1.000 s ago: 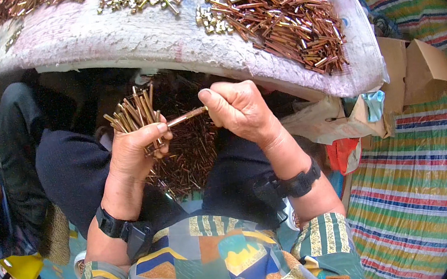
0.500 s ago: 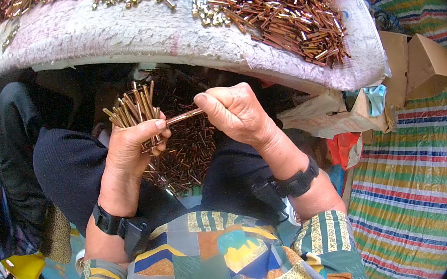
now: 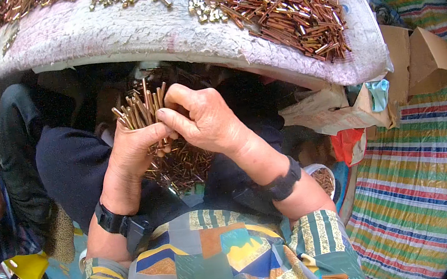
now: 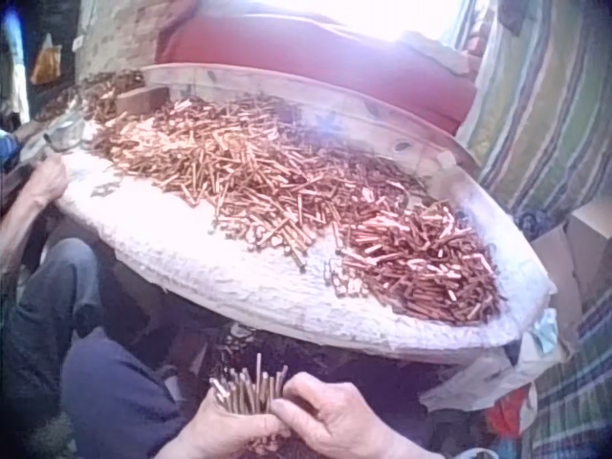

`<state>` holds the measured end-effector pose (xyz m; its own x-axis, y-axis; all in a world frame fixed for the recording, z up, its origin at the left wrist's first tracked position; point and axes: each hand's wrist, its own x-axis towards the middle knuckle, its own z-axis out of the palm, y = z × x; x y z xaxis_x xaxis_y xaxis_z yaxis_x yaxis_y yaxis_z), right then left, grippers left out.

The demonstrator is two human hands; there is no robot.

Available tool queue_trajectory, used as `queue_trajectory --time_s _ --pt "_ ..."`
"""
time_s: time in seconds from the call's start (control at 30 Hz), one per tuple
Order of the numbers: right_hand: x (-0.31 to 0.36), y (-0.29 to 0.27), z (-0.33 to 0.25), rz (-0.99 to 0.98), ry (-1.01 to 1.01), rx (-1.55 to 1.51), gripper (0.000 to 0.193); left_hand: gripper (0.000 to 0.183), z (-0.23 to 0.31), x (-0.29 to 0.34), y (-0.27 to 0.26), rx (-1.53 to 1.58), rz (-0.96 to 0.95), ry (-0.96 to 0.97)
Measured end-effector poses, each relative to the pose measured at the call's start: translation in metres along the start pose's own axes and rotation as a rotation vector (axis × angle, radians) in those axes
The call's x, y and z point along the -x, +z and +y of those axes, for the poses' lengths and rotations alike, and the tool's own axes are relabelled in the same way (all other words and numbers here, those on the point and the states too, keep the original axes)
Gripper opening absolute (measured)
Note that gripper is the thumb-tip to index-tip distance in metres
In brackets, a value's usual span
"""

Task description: Sorting and bundling thin copper tubes on a workspace.

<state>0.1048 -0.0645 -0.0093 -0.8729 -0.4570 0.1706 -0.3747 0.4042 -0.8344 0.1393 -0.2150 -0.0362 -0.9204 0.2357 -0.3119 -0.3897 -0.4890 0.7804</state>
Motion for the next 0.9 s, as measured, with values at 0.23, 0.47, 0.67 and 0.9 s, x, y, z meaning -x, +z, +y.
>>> queue_trajectory --time_s 0.23,0.47,0.67,0.9 --pt "0.011 -0.008 -0.008 0.070 -0.047 -0.061 0.008 0.009 -0.006 -0.008 -0.003 0.490 -0.026 -0.002" --pt "0.030 -0.020 -0.008 0.332 0.022 -0.301 0.003 0.018 -0.012 -0.014 -0.003 0.296 0.068 -0.045" --pt "0.040 -0.028 0.001 0.338 0.068 -0.262 0.002 0.024 -0.023 -0.005 0.017 0.220 0.039 -0.176" --pt "0.053 -0.090 0.023 0.644 0.162 -0.046 0.006 0.019 -0.025 -0.009 0.029 0.177 0.065 -0.176"
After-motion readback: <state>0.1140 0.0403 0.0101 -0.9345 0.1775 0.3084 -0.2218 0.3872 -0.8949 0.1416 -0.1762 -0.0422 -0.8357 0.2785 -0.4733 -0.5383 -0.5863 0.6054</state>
